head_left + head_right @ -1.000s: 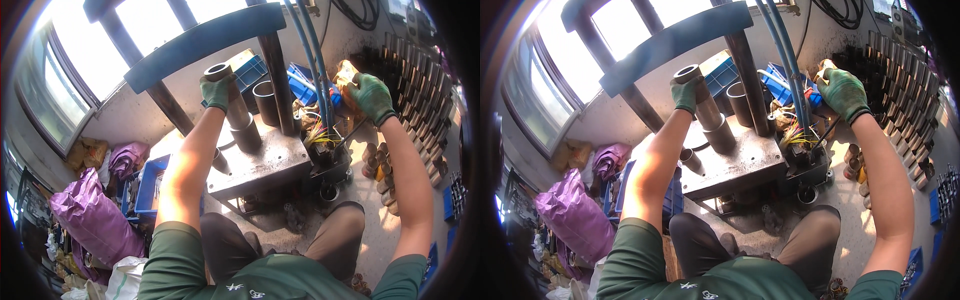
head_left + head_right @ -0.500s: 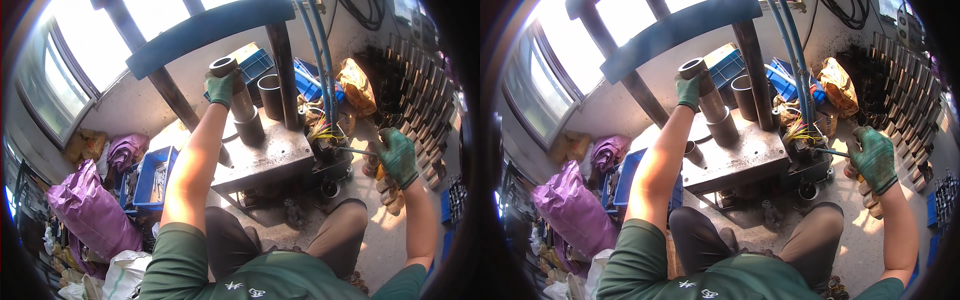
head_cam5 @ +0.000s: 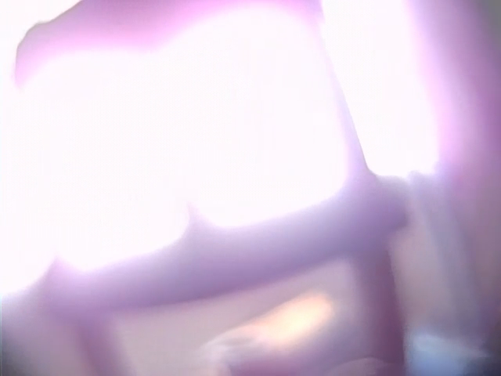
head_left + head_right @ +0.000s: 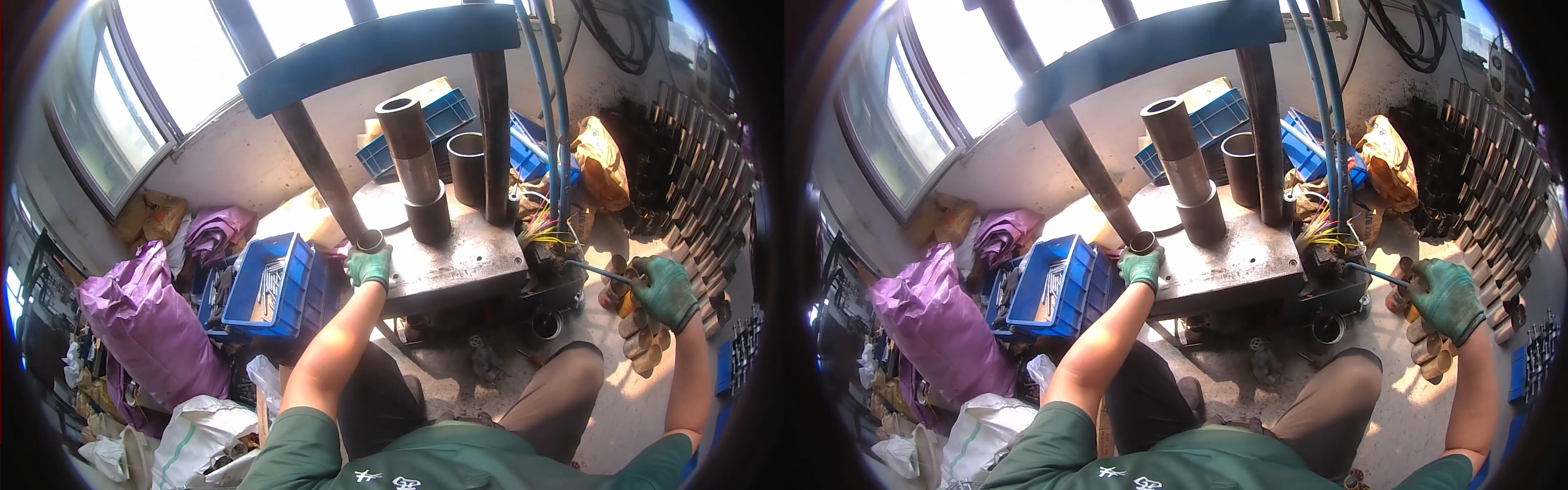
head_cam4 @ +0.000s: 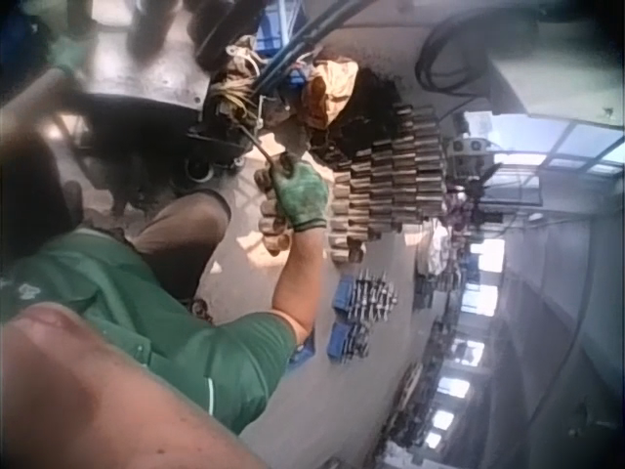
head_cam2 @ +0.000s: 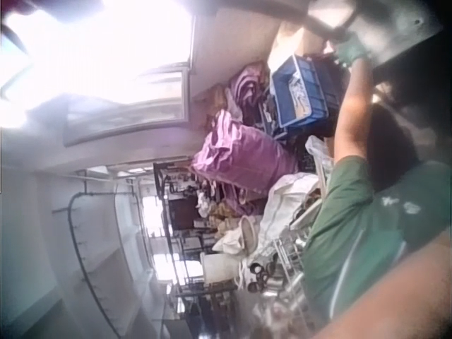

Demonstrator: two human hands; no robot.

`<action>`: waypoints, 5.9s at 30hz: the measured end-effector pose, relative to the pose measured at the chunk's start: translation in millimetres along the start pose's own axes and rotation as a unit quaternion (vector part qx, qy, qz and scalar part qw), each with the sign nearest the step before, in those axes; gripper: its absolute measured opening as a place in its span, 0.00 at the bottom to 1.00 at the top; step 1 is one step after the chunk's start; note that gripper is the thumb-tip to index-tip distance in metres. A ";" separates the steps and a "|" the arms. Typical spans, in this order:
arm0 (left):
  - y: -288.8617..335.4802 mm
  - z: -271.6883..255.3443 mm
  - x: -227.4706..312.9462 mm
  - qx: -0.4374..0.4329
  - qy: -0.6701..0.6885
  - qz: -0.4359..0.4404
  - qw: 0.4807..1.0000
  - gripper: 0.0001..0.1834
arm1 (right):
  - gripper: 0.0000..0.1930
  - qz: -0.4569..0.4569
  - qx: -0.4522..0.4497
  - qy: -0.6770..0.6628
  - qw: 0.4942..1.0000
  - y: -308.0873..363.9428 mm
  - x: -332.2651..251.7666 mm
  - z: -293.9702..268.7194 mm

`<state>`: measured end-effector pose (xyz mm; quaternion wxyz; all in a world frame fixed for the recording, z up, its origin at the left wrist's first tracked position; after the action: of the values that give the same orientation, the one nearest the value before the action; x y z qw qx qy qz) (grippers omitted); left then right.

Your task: The person retrieves metal casings and motor stators, inserts them into a hydraulic press, and operates the lever to press-fit the parts together before removing the assembled components.

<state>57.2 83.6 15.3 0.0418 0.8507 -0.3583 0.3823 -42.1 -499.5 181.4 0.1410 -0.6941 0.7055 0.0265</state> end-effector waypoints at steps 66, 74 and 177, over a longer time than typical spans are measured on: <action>-106.6 -33.7 260.3 0.059 0.216 0.384 0.896 0.50 | 0.09 -0.023 0.045 -0.064 0.997 106.8 -17.0 71.8; -105.3 -32.7 253.1 0.068 0.213 0.381 0.897 0.49 | 0.10 -0.002 0.001 -0.132 0.991 62.7 -26.5 44.2; -86.6 25.6 201.0 0.036 0.300 0.368 0.879 0.46 | 0.13 0.001 0.027 -0.038 0.999 110.0 -12.5 83.1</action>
<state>219.2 22.7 151.6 -0.0270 0.5026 -0.6021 0.6198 -137.2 -464.1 87.2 0.1860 -0.6876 0.7011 0.0338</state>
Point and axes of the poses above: each hand's wrist, its own y-axis away from the middle knuckle, its own z-axis out of the palm, x = y × z, the point moved 4 cm from there along -y, towards the middle knuckle, and after that the axes turned 13 degrees about z, right-handed, at the moved point
